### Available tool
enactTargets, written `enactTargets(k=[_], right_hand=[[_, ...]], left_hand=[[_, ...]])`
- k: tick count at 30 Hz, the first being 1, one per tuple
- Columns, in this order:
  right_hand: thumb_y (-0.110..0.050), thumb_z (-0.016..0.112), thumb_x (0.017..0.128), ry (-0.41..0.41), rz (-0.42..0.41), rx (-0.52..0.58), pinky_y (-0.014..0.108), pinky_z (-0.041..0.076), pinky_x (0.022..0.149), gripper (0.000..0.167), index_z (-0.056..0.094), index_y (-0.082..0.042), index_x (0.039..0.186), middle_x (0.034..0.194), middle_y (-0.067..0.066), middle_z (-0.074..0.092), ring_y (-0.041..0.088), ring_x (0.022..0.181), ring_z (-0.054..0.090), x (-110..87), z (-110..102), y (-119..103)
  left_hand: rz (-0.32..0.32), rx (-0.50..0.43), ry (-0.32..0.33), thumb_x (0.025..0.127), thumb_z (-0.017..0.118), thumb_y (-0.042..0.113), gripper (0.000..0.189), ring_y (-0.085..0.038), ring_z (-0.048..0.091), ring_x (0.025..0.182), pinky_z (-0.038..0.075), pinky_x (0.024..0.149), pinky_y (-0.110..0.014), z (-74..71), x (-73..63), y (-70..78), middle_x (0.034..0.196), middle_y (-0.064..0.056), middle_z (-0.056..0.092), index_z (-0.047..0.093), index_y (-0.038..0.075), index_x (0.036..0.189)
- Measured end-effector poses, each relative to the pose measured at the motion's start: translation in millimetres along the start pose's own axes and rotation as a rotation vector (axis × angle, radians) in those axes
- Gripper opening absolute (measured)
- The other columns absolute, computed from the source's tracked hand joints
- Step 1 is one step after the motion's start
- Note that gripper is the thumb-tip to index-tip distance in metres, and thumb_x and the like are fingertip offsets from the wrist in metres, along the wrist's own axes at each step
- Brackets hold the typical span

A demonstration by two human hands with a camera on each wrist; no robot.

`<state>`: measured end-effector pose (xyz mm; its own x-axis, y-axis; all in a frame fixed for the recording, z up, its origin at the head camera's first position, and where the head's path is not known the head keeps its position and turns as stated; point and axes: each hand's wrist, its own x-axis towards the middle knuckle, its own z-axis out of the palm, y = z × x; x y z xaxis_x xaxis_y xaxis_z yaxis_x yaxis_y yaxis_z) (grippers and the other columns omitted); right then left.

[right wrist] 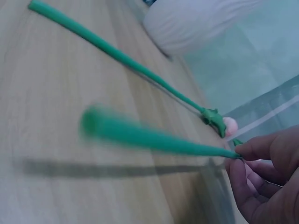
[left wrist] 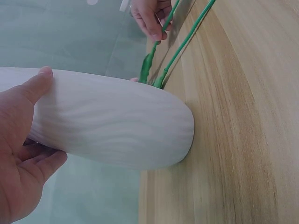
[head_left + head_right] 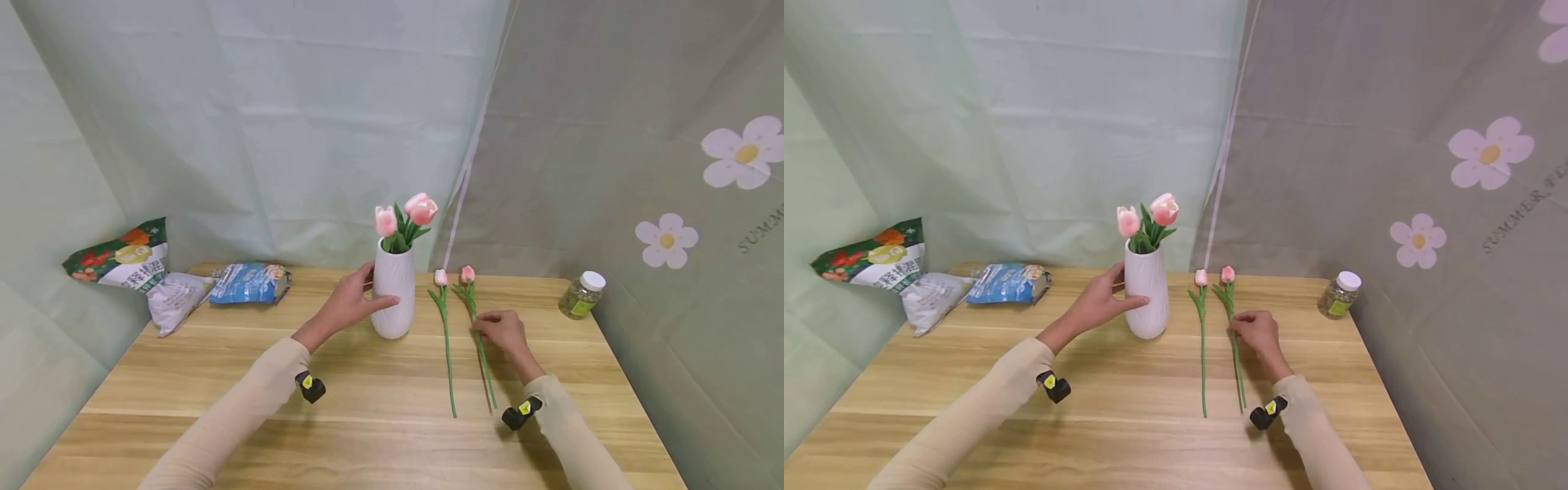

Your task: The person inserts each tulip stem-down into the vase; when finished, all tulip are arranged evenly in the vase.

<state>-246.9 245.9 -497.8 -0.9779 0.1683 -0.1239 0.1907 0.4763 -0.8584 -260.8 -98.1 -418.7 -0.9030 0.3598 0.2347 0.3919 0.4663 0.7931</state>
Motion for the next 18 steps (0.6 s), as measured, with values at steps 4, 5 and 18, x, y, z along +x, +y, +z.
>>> enactTargets(k=[4, 5, 18], right_hand=[[-0.015, 0.077, 0.091, 0.006, -0.019, 0.013, 0.023, 0.062, 0.062, 0.026, 0.076, 0.004, 0.108, 0.1, 0.018, 0.076, 0.011, 0.067, 0.07, -2.1, -7, -5], [-0.015, 0.076, 0.091, 0.008, -0.025, 0.015, 0.023, 0.062, 0.062, 0.026, 0.075, 0.005, 0.109, 0.101, 0.019, 0.076, 0.011, 0.067, 0.07, -2.6, -9, -6], [-0.018, 0.071, 0.097, -0.038, -0.061, 0.087, 0.037, 0.065, 0.082, 0.035, 0.069, 0.005, 0.124, 0.106, 0.014, 0.073, 0.01, 0.077, 0.07, -14.0, -30, -27]], left_hand=[[0.009, -0.003, 0.003, 0.087, 0.084, 0.037, 0.081, -0.031, 0.059, 0.13, 0.053, 0.108, -0.043, -0.2, -0.1, -0.2, 0.143, -0.017, 0.057, 0.045, 0.002, 0.148], [0.01, -0.005, 0.002, 0.087, 0.084, 0.037, 0.081, -0.031, 0.059, 0.13, 0.053, 0.108, -0.043, -0.4, 0.0, -0.1, 0.143, -0.017, 0.057, 0.045, 0.001, 0.148], [0.014, -0.017, -0.004, 0.087, 0.084, 0.035, 0.08, -0.032, 0.059, 0.13, 0.052, 0.109, -0.043, -0.1, 0.8, -1.8, 0.143, -0.018, 0.057, 0.045, 0.001, 0.148]])
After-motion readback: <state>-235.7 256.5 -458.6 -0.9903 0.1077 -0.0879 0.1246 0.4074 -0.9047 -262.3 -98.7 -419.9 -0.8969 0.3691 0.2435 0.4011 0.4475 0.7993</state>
